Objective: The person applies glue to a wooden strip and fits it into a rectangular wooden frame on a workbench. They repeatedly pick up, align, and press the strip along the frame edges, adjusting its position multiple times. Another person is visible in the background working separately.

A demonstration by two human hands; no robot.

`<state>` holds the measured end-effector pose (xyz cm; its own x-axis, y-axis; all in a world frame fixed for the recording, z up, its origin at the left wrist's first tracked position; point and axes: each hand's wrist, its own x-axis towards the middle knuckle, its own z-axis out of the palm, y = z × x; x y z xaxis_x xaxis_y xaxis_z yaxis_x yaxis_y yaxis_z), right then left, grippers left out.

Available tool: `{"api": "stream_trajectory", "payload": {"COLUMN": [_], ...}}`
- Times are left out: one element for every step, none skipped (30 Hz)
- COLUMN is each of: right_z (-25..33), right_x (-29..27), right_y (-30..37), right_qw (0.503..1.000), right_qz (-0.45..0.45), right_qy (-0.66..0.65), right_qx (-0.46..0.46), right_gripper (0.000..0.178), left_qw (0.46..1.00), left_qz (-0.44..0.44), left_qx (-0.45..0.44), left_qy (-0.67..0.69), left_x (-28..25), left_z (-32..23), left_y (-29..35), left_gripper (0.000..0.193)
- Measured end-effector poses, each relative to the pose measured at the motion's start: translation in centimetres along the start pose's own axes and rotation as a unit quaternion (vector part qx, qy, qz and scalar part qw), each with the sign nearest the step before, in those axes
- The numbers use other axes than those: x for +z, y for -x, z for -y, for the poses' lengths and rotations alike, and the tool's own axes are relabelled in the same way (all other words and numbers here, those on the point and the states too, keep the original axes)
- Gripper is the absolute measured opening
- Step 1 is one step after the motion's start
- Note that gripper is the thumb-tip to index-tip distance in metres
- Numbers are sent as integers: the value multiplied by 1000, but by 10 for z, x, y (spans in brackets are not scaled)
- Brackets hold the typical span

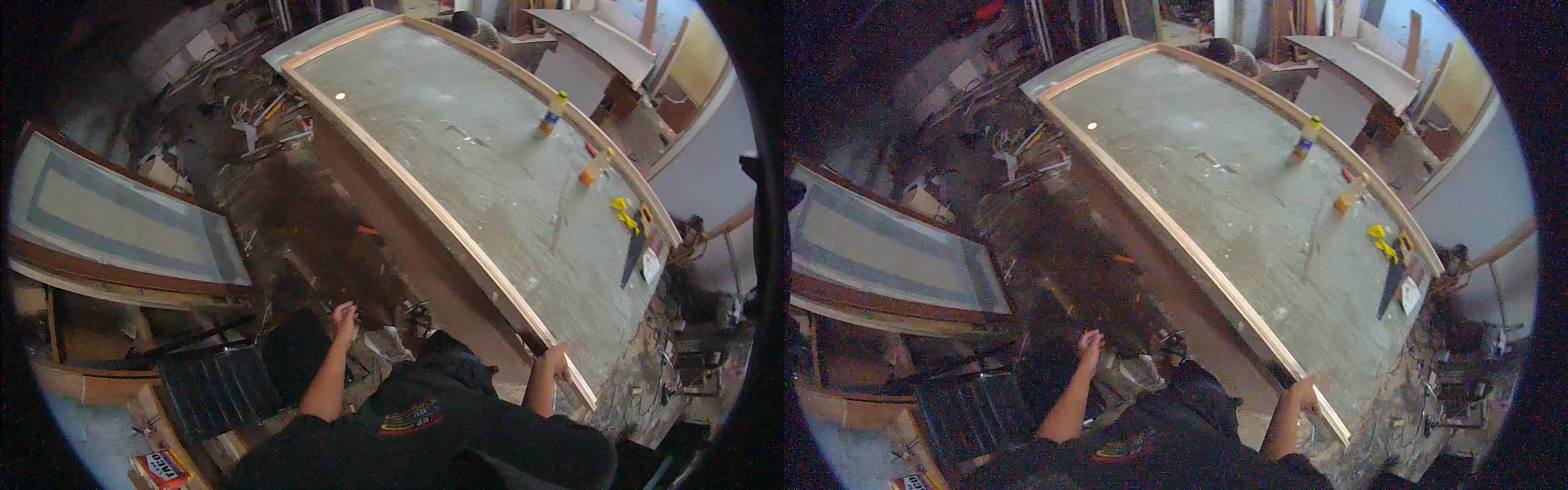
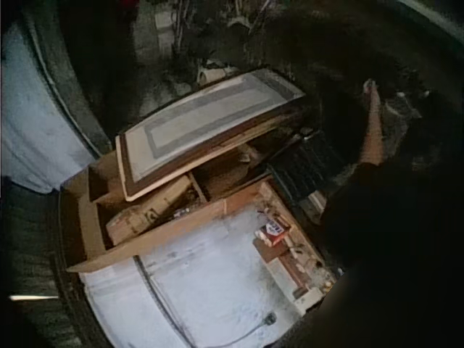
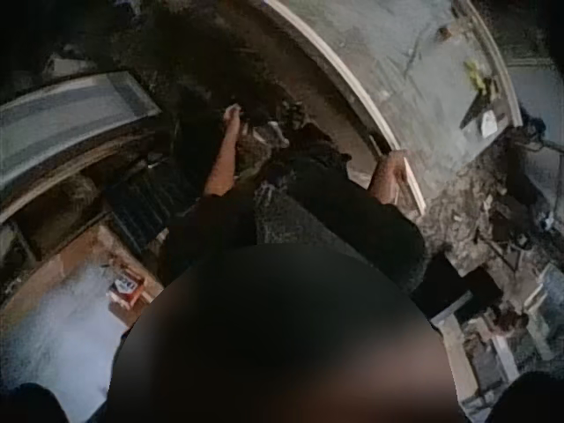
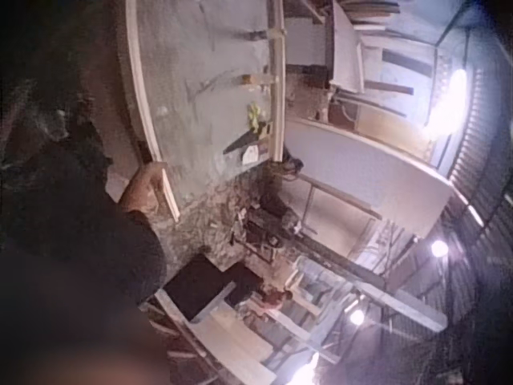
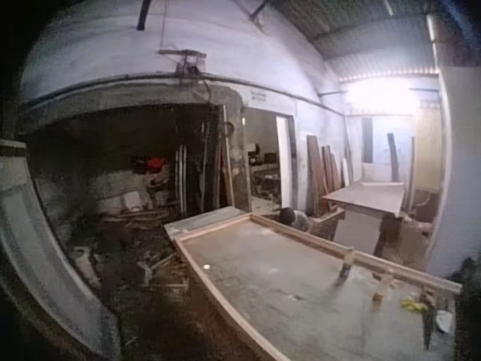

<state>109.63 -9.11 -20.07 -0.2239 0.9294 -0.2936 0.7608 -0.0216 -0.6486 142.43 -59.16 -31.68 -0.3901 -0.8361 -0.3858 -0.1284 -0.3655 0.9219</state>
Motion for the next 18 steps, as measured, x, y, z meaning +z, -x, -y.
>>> {"api": "stream_trajectory", "payload": {"right_z": [-1, 2, 4, 7, 12, 16, 20, 19, 19, 14, 8, 0, -9, -17, -25, -31, -34, -35], "right_x": [0, -1, -4, -7, -8, -8, -4, -5, 1, 3, 4, 9, 11, 16, 18, 29, 38, 52], "right_y": [2, 4, 10, 15, 18, 20, 20, 17, 12, 5, -4, -13, -22, -28, -34, -32, -26, -15], "right_qw": [1000, 999, 994, 992, 991, 989, 988, 994, 993, 993, 992, 991, 991, 991, 991, 990, 992, 994], "right_qz": [2, -41, -89, -104, -121, -139, -151, -99, -102, -107, -114, -127, -131, -132, -131, -137, -112, -96], "right_qy": [-10, 27, 61, 65, 57, 44, 18, -26, -29, -35, -41, -28, -27, -9, -1, 33, 40, 41], "right_qx": [-1, -2, -6, 5, 13, 19, 16, 42, 49, 47, 45, 27, 11, 1, 2, 13, 30, 18], "right_gripper": [117, 111, 111, 110, 114, 118, 122, 129, 130, 130, 130, 132, 131, 131, 130, 128, 126, 128], "left_qw": [999, 998, 998, 993, 993, 990, 991, 992, 992, 991, 993, 989, 987, 988, 986, 986, 984, 984], "left_qz": [28, 52, 63, 84, 79, 87, 75, 85, 89, 81, 72, 72, 72, 71, 66, 58, 49, 49], "left_qx": [28, 38, 9, 69, 59, 82, 54, 77, 88, 106, 98, 127, 140, 139, 149, 143, 140, 106], "left_qy": [26, 8, -30, -37, -70, -77, -93, -50, -4, -10, -11, -20, -19, -22, -41, -68, -96, -137], "left_x": [15, 30, 41, 53, 68, 81, 96, 112, 129, 145, 160, 173, 191, 211, 228, 243, 259, 273], "left_z": [-17, -34, -53, -70, -88, -105, -122, -137, -150, -166, -179, -191, -207, -223, -233, -242, -250, -254], "left_y": [-20, -38, -57, -74, -95, -115, -135, -153, -169, -186, -198, -208, -224, -241, -252, -264, -280, -295], "left_gripper": [34, 33, 32, 32, 31, 32, 34, 37, 41, 47, 53, 60, 68, 75, 82, 89, 96, 103]}}
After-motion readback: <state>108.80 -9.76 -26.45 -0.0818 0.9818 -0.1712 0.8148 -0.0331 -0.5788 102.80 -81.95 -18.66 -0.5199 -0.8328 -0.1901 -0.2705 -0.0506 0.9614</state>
